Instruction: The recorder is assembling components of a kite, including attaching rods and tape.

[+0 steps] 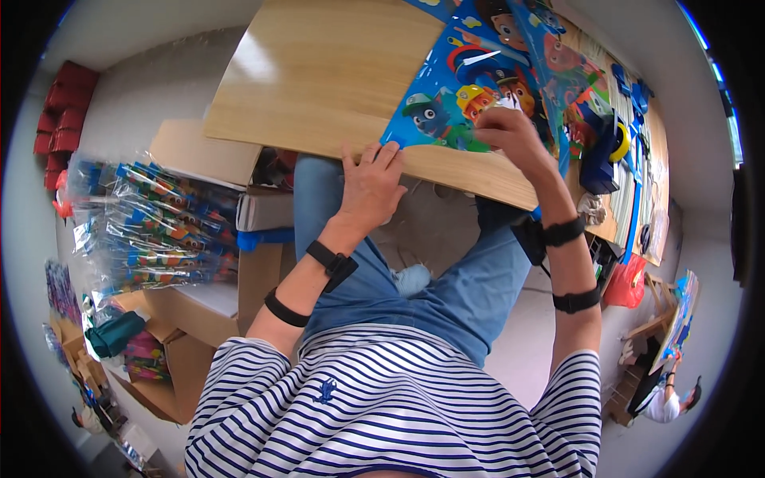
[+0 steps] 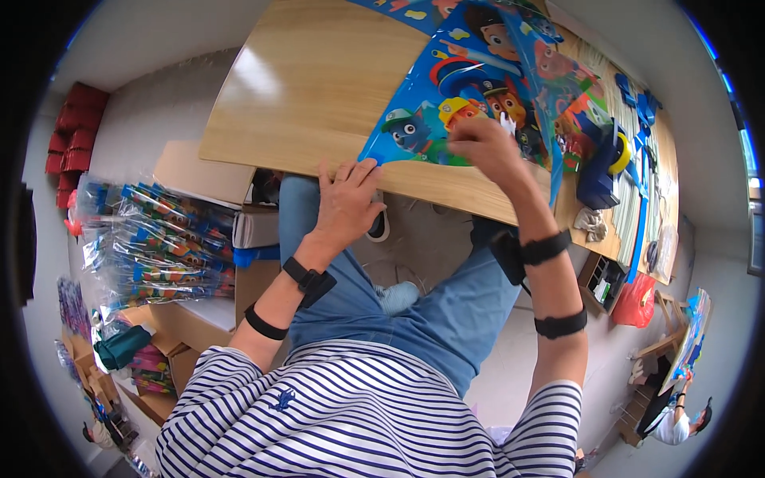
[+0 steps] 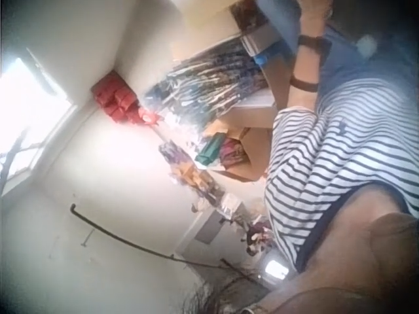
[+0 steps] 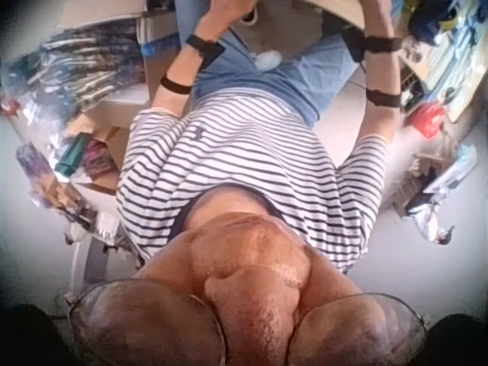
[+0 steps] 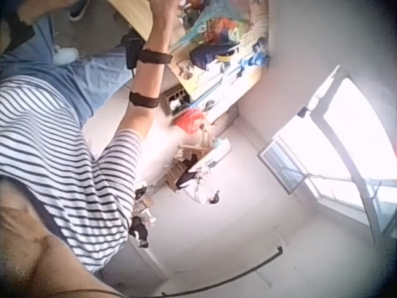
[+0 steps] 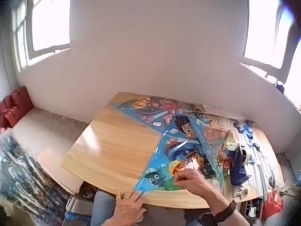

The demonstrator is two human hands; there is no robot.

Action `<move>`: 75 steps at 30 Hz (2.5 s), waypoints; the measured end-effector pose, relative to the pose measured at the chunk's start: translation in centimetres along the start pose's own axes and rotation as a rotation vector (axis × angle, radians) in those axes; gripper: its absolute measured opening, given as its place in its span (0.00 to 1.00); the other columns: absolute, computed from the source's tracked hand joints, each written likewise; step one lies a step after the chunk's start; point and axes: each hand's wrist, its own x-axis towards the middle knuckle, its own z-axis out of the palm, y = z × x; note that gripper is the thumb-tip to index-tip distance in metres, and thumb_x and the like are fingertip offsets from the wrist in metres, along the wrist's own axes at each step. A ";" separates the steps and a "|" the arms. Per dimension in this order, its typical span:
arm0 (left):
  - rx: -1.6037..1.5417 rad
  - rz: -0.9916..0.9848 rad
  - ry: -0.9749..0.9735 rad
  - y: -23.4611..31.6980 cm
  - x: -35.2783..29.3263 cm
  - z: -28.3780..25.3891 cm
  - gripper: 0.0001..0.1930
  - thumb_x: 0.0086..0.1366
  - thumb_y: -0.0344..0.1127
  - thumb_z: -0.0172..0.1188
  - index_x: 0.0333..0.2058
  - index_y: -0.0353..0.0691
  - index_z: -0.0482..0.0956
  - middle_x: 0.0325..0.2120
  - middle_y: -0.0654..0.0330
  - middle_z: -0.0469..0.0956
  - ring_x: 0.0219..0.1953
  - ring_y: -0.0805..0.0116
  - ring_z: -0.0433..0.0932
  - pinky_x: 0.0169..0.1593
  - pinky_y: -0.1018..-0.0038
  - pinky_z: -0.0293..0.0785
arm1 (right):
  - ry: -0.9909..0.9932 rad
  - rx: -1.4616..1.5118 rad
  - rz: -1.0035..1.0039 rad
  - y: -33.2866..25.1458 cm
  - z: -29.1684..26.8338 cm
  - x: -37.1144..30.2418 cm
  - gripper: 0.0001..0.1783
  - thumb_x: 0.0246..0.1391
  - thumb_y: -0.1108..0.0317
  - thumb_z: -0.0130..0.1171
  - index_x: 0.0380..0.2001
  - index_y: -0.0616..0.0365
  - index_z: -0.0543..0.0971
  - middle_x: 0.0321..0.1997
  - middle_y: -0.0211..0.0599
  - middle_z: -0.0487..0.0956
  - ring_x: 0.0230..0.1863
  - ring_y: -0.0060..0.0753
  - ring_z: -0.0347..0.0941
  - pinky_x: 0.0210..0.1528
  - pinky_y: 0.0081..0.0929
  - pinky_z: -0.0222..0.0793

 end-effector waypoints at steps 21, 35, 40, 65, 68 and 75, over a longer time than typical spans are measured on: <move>-0.056 -0.001 0.029 -0.1 -0.1 0.0 0.32 0.48 0.38 0.73 0.53 0.37 0.74 0.55 0.59 0.68 0.56 0.55 0.68 0.65 0.32 0.49 | -0.479 -0.429 -0.101 -1.3 9.1 9.9 0.07 0.39 0.72 0.63 0.24 0.63 0.78 0.28 0.45 0.76 0.34 0.45 0.74 0.37 0.38 0.69; -0.076 0.000 0.041 -0.2 -0.1 0.1 0.32 0.47 0.37 0.73 0.53 0.37 0.74 0.55 0.59 0.69 0.56 0.54 0.68 0.65 0.32 0.48 | -0.321 -0.569 -0.205 -0.8 10.1 9.2 0.05 0.43 0.69 0.60 0.25 0.58 0.80 0.31 0.41 0.78 0.39 0.48 0.75 0.40 0.41 0.72; -0.087 -0.004 0.037 -0.1 -0.2 0.0 0.31 0.47 0.36 0.73 0.52 0.37 0.74 0.56 0.59 0.69 0.56 0.54 0.68 0.65 0.32 0.48 | -0.338 -0.636 -0.128 -1.3 10.3 9.1 0.05 0.44 0.69 0.60 0.25 0.58 0.80 0.33 0.42 0.78 0.42 0.48 0.75 0.42 0.42 0.72; -0.129 0.038 0.094 0.1 -0.1 -0.9 0.25 0.47 0.34 0.72 0.46 0.37 0.77 0.56 0.59 0.71 0.59 0.56 0.68 0.64 0.32 0.47 | -0.246 -0.718 -0.211 -1.1 11.2 9.2 0.06 0.35 0.70 0.61 0.20 0.61 0.80 0.30 0.49 0.80 0.37 0.56 0.77 0.37 0.45 0.74; -0.122 0.063 0.074 -0.2 0.5 -0.4 0.26 0.46 0.36 0.73 0.45 0.37 0.77 0.55 0.59 0.71 0.59 0.57 0.68 0.64 0.30 0.46 | -0.252 -0.733 -0.183 -0.8 11.3 9.3 0.06 0.35 0.70 0.62 0.20 0.61 0.80 0.30 0.48 0.80 0.37 0.56 0.77 0.37 0.45 0.74; -0.077 0.076 0.036 -0.3 0.6 0.0 0.29 0.45 0.38 0.74 0.47 0.38 0.75 0.52 0.61 0.72 0.59 0.58 0.69 0.64 0.29 0.46 | -0.269 -0.723 -0.106 -1.8 10.6 9.2 0.09 0.35 0.67 0.66 0.22 0.59 0.81 0.29 0.45 0.81 0.37 0.51 0.79 0.37 0.41 0.75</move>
